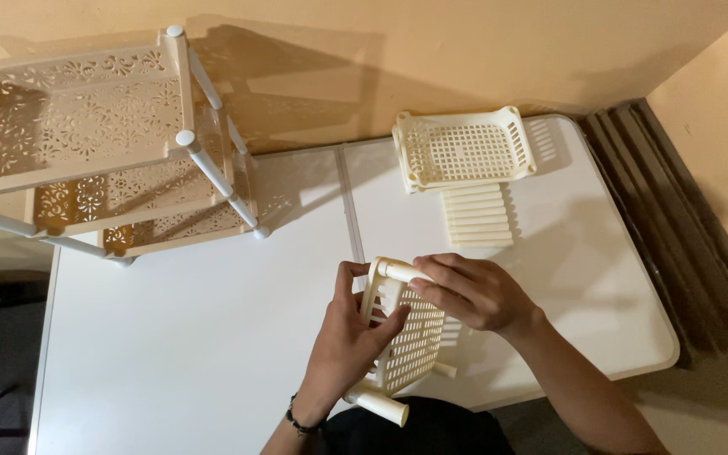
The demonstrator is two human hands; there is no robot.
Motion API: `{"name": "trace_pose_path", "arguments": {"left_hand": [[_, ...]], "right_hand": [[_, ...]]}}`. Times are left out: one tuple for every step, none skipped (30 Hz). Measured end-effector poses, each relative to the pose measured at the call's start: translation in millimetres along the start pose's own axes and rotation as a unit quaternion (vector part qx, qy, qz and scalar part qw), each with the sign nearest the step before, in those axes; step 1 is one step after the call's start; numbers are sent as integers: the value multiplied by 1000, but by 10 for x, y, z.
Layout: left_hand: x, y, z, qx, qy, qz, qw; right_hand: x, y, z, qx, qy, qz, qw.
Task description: The person assembles a plastic storage rack by inserting white cylindrical rods into beige perforated trays. They connect multiple trays and rods to form a three-tiered structure, then disassemble it and begin reassembling it again.
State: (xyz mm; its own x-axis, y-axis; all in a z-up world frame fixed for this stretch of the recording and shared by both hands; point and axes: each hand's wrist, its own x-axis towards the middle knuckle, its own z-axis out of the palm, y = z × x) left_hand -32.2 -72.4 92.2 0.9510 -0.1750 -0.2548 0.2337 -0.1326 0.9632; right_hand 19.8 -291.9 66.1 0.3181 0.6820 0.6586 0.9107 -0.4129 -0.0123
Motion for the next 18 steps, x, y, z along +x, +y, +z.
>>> {"name": "trace_pose_path", "arguments": {"left_hand": [[4, 4, -24, 1, -11, -17, 1000], [21, 8, -40, -1, -20, -32, 999], [29, 11, -54, -2, -28, -48, 998], [31, 9, -67, 4, -28, -49, 998], [36, 5, -75, 10, -28, -50, 998], [45, 0, -82, 18, -30, -51, 998], [57, -8, -80, 26, -30, -54, 998], [58, -24, -73, 35, -32, -58, 997], [61, -41, -65, 44, -34, -62, 997], [65, -56, -60, 42, -34, -63, 997], [68, -68, -52, 40, -34, -64, 997], [74, -75, -51, 39, -35, -65, 997], [86, -76, -55, 25, -18, -51, 998], [110, -69, -74, 11, 0, -37, 999], [126, -60, -109, -3, 17, -22, 1000], [139, -55, -162, -9, 32, -24, 999], [159, -50, -237, -15, 48, -26, 998], [161, -49, -298, -21, 61, -33, 997]], "right_hand": [[-29, -7, 16, 3, 3, 0, 1000], [-55, 4, 25, 7, 5, -3, 1000], [-70, -9, 66, 22, -7, 17, 1000], [-79, -35, 123, 38, -19, 37, 998], [-93, -36, 154, 53, -31, 58, 996], [-122, -35, 160, 53, -30, 58, 996], [-162, -43, 147, 53, -28, 58, 996], [-203, -58, 144, 53, -27, 61, 996], [-232, -54, 155, 84, -40, 89, 992], [-259, -53, 162, 114, -53, 119, 985], [-282, -55, 164, 144, -66, 148, 976], [-301, -62, 163, 141, -71, 160, 975], [-314, -76, 155, 137, -75, 171, 973], [-314, -84, 141, 132, -80, 182, 971], [-316, -93, 108, 174, -63, 214, 959], [-317, -94, 65, 216, -45, 244, 945], [-310, -85, 40, 257, -27, 272, 927], [-314, -78, 0, 312, -11, 313, 897]]}}
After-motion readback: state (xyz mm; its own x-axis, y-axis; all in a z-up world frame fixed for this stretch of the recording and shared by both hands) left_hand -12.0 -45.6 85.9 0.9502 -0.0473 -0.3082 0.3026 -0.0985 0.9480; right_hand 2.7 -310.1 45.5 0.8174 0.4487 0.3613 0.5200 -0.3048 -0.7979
